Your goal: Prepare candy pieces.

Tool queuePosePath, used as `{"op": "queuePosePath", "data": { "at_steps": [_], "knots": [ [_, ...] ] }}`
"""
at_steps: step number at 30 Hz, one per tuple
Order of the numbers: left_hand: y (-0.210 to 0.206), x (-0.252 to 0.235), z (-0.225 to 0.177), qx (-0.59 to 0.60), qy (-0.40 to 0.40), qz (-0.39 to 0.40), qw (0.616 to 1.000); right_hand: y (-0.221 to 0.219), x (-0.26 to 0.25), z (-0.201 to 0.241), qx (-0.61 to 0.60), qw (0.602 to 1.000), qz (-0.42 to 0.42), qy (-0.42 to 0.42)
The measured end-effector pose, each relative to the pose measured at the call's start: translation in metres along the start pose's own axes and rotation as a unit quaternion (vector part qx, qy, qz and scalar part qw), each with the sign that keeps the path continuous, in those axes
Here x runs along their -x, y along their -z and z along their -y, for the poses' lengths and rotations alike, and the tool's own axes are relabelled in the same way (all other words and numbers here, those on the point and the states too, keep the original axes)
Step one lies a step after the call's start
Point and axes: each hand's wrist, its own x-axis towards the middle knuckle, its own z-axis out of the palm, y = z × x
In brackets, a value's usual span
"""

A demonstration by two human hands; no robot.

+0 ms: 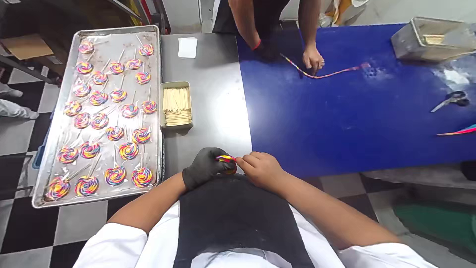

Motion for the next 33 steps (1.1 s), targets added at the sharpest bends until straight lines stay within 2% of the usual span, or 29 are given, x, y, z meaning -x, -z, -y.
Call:
{"op": "queuePosePath", "data": {
  "at_steps": [2,5,7,8,10,12,15,19,22,25,28,30,33],
  "knots": [
    [-0.005,-0.032,0.036,0.011,0.061,0.031,0.998,-0.032,0.010,-0.010,-0.052,0.990,0.082,-0.101],
    [-0.009,-0.064,0.094,-0.011,0.090,0.027,0.996,-0.072,0.036,-0.048,-0.085,0.940,0.206,-0.257],
    [-0.005,-0.065,0.107,-0.116,0.067,0.021,0.991,-0.079,0.077,-0.070,-0.029,0.928,0.204,-0.310],
    [-0.003,-0.062,0.106,-0.196,0.060,0.021,0.979,-0.078,0.103,-0.079,0.008,0.929,0.185,-0.320],
    [-0.005,-0.060,0.095,-0.391,0.082,0.033,0.916,-0.071,0.158,-0.096,0.076,0.926,0.158,-0.335],
    [-0.015,-0.069,0.091,-0.491,0.072,0.034,0.867,-0.062,0.201,-0.112,0.115,0.917,0.150,-0.351],
    [-0.036,-0.100,0.112,-0.509,-0.043,0.028,0.859,-0.061,0.232,-0.123,0.115,0.910,0.138,-0.375],
    [-0.045,-0.135,0.116,-0.526,-0.050,0.051,0.848,-0.066,0.235,-0.128,0.114,0.911,0.130,-0.374],
    [-0.025,-0.174,0.113,-0.533,-0.080,0.037,0.842,-0.063,0.232,-0.127,0.118,0.915,0.127,-0.365],
    [0.023,-0.230,0.087,-0.601,0.020,0.021,0.798,-0.064,0.234,-0.129,0.125,0.919,0.111,-0.356],
    [0.054,-0.255,0.074,-0.643,0.101,-0.087,0.755,-0.066,0.239,-0.131,0.124,0.922,0.103,-0.351],
    [0.040,-0.239,0.070,-0.615,0.092,-0.094,0.777,-0.067,0.242,-0.130,0.120,0.924,0.092,-0.352],
    [-0.020,-0.181,0.089,-0.558,0.042,-0.035,0.828,-0.067,0.243,-0.131,0.110,0.927,0.067,-0.353]
  ]
}}
